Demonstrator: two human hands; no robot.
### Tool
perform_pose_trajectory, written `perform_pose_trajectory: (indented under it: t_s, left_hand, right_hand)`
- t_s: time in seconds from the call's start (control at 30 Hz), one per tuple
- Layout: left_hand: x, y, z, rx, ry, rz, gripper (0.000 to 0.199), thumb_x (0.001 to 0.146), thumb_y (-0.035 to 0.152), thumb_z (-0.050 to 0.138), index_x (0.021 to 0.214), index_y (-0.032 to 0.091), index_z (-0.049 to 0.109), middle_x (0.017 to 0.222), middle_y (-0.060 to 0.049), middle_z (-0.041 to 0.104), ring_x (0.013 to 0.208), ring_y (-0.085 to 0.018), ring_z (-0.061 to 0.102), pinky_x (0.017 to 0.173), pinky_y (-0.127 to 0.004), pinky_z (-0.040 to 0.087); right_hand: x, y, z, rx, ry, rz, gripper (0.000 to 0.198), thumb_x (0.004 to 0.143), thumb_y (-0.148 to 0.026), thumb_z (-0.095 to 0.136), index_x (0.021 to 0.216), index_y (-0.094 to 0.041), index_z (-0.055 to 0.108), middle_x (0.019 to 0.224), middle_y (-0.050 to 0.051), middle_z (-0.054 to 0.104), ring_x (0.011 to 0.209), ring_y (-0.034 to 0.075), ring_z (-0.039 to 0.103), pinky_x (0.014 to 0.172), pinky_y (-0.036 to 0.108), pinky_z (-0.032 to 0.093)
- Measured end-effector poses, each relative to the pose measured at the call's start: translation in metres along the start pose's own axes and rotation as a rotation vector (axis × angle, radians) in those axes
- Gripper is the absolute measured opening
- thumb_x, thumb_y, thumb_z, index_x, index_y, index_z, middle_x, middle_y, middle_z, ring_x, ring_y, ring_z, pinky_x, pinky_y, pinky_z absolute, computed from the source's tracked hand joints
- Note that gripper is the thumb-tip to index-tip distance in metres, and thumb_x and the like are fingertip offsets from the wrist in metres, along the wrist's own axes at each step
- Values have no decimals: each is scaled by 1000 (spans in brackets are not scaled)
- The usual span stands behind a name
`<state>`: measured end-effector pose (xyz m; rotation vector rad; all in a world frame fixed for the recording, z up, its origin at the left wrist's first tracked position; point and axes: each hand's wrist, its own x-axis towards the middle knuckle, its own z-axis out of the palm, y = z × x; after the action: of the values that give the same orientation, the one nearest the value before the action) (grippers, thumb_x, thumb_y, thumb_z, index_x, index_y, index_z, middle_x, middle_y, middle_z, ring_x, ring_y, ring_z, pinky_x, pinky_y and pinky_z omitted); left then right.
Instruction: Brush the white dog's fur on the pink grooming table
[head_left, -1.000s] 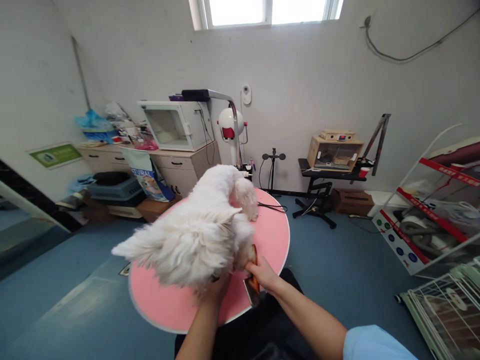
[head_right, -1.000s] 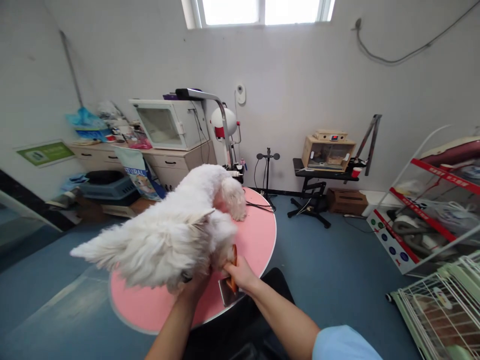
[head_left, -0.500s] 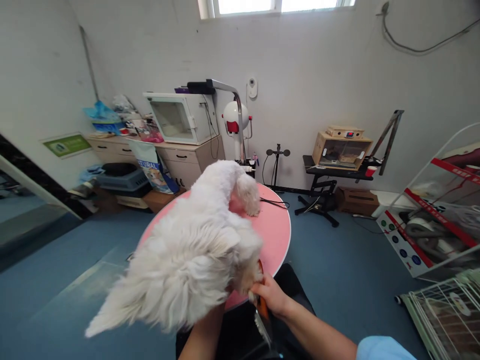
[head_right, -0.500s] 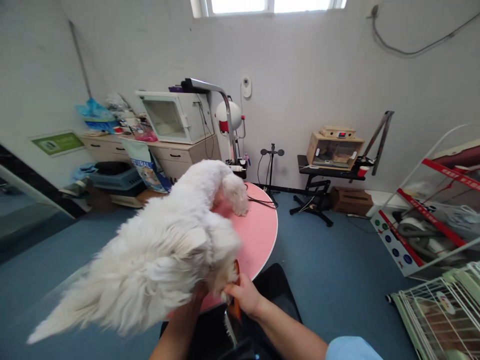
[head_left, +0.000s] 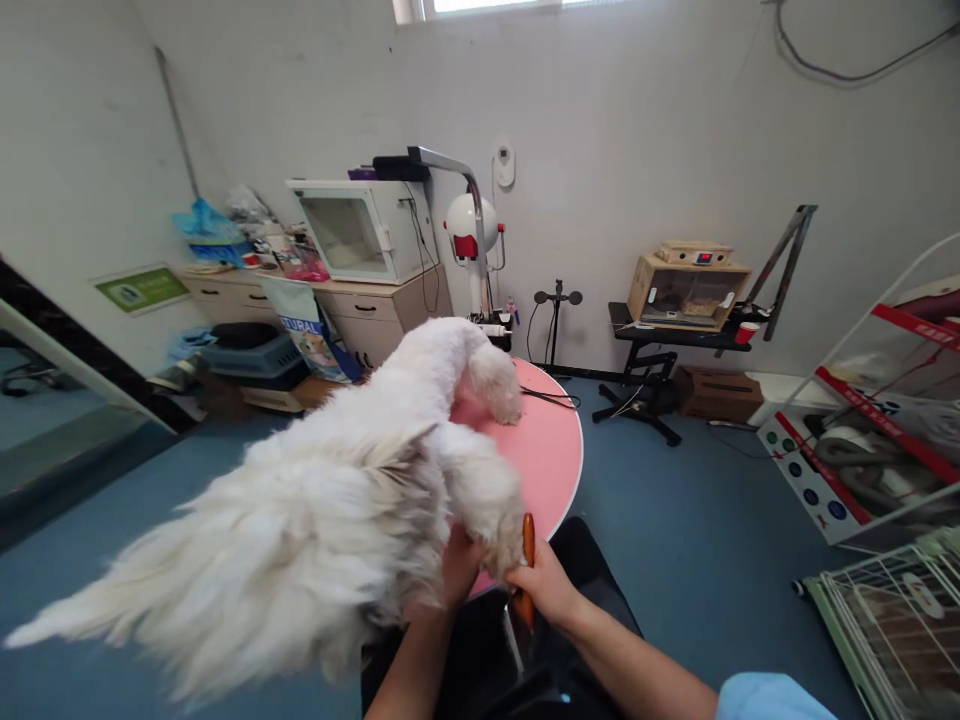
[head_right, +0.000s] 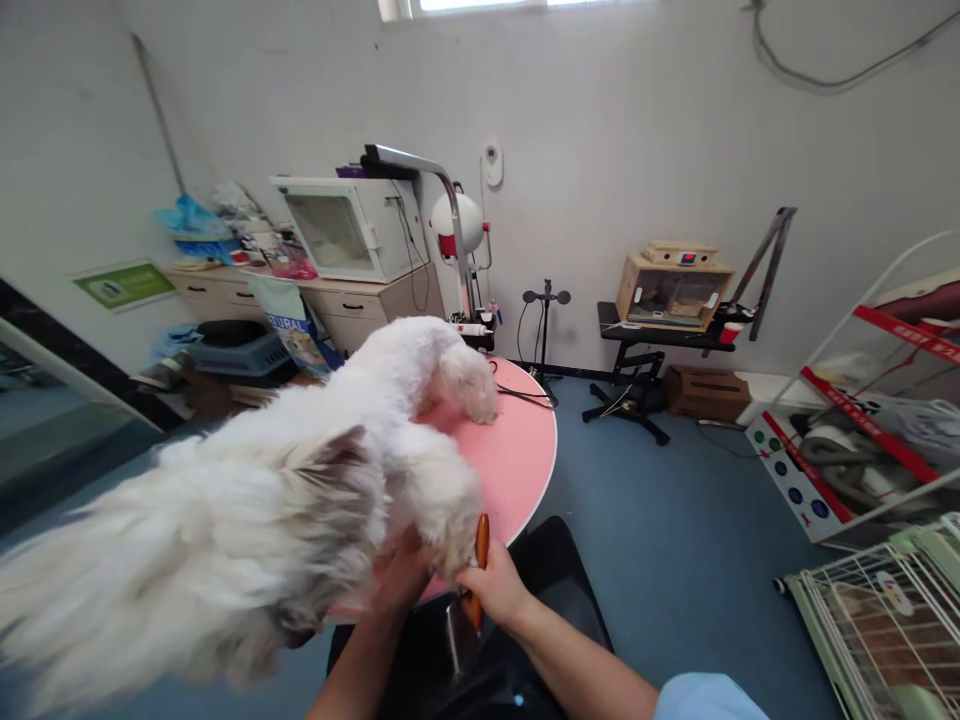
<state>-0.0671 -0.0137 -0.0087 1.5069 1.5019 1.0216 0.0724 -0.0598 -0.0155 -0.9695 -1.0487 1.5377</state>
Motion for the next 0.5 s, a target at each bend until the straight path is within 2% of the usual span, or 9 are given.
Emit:
perform_pose_trajectory:
  t_s: [0.03,0.07,0.1,0.17,0.33,0.4,0.5]
  left_hand:
    - [-3,1,4,-61,4,34,62,98,46,23,84,4,67,59,-4,64,68,-15,58,87,-51,48]
    - [-6,2,7,-125,16,63,43,90,43,43,91,9,69,72,-7,70,78,-20,64,85,-39,52]
    - [-9,3,9,-180,31,80,34,80,39,54,94,13,70,84,-8,73,86,-22,66,79,-33,54]
    - [-12,5,10,-242,47,69,31,71,37,56,89,15,68,89,-9,74,84,-24,67,74,-32,54]
    - [-10,8,-2,-165,-83,15,18,70,37,53,68,20,60,63,-5,64,64,-21,60,57,-31,48]
    - [-8,3,-7,-107,-96,20,19,70,38,54,61,21,56,58,-4,59,59,-20,56,53,-29,45]
    - [-5,-10,-10,-57,-17,26,23,70,41,56,60,20,56,57,-5,58,57,-19,54,51,-29,43]
  right_hand:
    - [0,0,1,-10,13,-17,20,58,-20,60,77,-17,64,67,-2,58,63,13,48,62,25,41]
    - [-1,0,1,-27,21,-35,19,60,-21,60,77,-17,64,68,-2,58,64,14,49,63,25,42]
    - [-1,1,1,-52,23,-50,16,61,-22,60,76,-17,63,68,-2,58,64,14,49,63,25,42]
    - [-2,2,1,-124,11,-75,13,64,-22,60,76,-17,62,67,-2,56,63,13,48,62,24,41]
    - [3,3,-2,-193,-46,-24,18,75,-35,57,69,-17,57,55,-4,50,50,9,42,49,21,35]
    - [10,1,0,-193,-33,8,21,74,-35,59,64,-17,56,52,-4,48,48,9,41,46,21,34]
    - [21,-1,7,-196,-39,-9,16,66,-30,68,69,-16,61,58,-3,55,54,10,46,50,22,37]
